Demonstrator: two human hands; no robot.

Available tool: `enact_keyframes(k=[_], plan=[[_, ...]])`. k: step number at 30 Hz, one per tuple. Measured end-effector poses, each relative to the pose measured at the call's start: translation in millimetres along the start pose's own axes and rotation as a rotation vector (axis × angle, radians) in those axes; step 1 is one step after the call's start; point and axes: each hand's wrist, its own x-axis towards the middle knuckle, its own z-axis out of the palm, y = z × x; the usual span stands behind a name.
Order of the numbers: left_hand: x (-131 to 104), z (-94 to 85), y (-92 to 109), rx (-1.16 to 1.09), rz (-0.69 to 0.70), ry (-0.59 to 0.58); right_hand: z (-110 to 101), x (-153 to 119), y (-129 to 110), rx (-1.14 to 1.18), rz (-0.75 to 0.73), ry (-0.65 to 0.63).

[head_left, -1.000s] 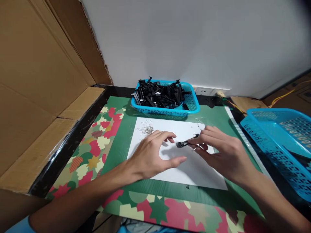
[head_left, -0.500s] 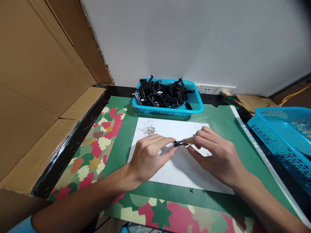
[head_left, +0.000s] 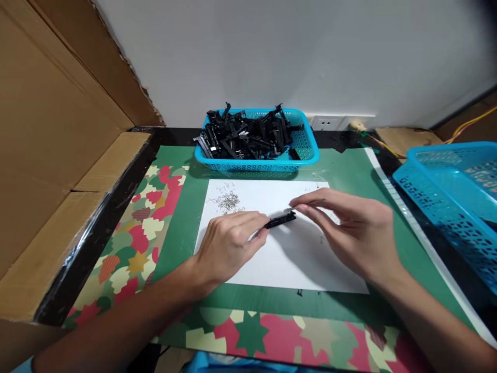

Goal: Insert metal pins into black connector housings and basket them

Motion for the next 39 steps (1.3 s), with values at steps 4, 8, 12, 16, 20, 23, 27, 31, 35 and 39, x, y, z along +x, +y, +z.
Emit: enact_keyframes(k=[4, 8, 12, 16, 20, 23, 27, 31, 35, 39], plan=[[-0.9, -0.8, 0.9, 0.015, 0.01, -0.033, 17.5, -2.2, -8.3, 0.162, 0.16, -0.019], [-1.2, -1.1, 1.8, 0.037, 0.035, -0.039, 25.4, -3.1, -8.4, 0.203, 0.217, -0.068], [-0.9, -0.6, 1.1, 0.032, 0.039, -0.044, 25.6, -3.5, -7.4, 0.212, 0.229, -0.058], [-0.3, 0.1, 0.2, 0.023, 0.06, -0.031, 26.8, -4.2, -6.1, 0.193, 0.205, -0.043], [-0.3, 0.8, 0.8, 0.027, 0.064, -0.036, 28.9, -5.3, -3.9, 0.145, 0.162, -0.035], [-0.6, 1.0, 2.1, 0.04, 0.052, -0.042, 30.2, -6.0, -3.4, 0.078, 0.093, -0.009], [-0.2, 0.7, 3.3, 0.065, 0.046, -0.058, 31.1, -7.1, -3.8, -0.023, -0.046, -0.027], [-0.8, 1.1, 2.7, 0.07, 0.035, -0.075, 29.3, -6.5, -4.2, -0.003, 0.002, -0.009], [-2.2, 2.0, 2.5, 0.086, 0.05, -0.059, 27.9, -3.8, -4.5, 0.136, 0.164, 0.036], [-3.2, 1.4, 2.6, 0.094, 0.07, -0.077, 29.9, -3.9, -4.7, 0.129, 0.178, 0.034]])
